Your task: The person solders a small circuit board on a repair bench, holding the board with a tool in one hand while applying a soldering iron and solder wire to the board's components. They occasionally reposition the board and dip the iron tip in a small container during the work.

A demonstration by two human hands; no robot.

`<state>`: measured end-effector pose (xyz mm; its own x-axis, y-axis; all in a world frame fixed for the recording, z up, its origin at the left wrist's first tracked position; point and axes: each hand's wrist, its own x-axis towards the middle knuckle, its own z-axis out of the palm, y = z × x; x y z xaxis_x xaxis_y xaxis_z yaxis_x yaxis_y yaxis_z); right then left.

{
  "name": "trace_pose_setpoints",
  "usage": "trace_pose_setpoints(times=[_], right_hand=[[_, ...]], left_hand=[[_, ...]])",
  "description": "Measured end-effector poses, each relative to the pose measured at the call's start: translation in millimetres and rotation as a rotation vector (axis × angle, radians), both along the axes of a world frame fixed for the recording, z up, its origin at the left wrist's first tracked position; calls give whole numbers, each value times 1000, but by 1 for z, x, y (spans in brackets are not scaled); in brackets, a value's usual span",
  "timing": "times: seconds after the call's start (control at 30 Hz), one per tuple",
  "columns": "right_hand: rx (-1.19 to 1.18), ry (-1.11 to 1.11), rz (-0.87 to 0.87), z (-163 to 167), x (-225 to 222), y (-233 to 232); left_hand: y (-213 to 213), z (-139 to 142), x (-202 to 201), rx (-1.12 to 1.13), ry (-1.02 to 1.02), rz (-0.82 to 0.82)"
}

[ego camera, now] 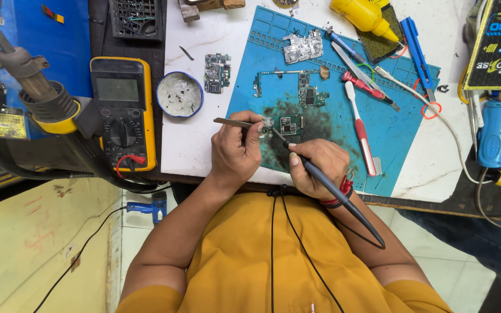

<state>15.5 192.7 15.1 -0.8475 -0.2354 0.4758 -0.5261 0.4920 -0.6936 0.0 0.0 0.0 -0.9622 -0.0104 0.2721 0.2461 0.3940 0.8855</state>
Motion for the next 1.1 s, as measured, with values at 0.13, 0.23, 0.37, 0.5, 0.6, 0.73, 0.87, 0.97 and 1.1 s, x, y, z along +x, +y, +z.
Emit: trace_pose_setpoints(times=[0.13, 0.23, 0.37, 0.5, 0.6, 0.73, 0.87, 0.97, 1.1], right_hand=[[-35, 22, -22, -2, 8, 5], [-54, -15, -122, -1, 15, 5], [-32, -44, -133, 0, 23, 4], [-17, -44, -125, 1, 25, 12], [-14, -43, -113, 1, 30, 14], [-29, -34, -96, 0, 25, -6], [-24, -41, -106, -2, 23, 10], [-37, -30, -102, -3, 26, 7], [-53, -29, -94, -5, 28, 7]], left_hand=[[2, 1, 7, -8, 13, 15], [3, 2, 12, 1, 8, 6], [4, 2, 20, 9, -23, 19], [13, 2, 23, 7, 0, 7], [16, 3, 28, -1, -3, 5], [-5, 5, 24, -5, 4, 12], [10, 3, 21, -4, 6, 8], [6, 4, 23, -4, 2, 3], [5, 2, 25, -1, 1, 7]])
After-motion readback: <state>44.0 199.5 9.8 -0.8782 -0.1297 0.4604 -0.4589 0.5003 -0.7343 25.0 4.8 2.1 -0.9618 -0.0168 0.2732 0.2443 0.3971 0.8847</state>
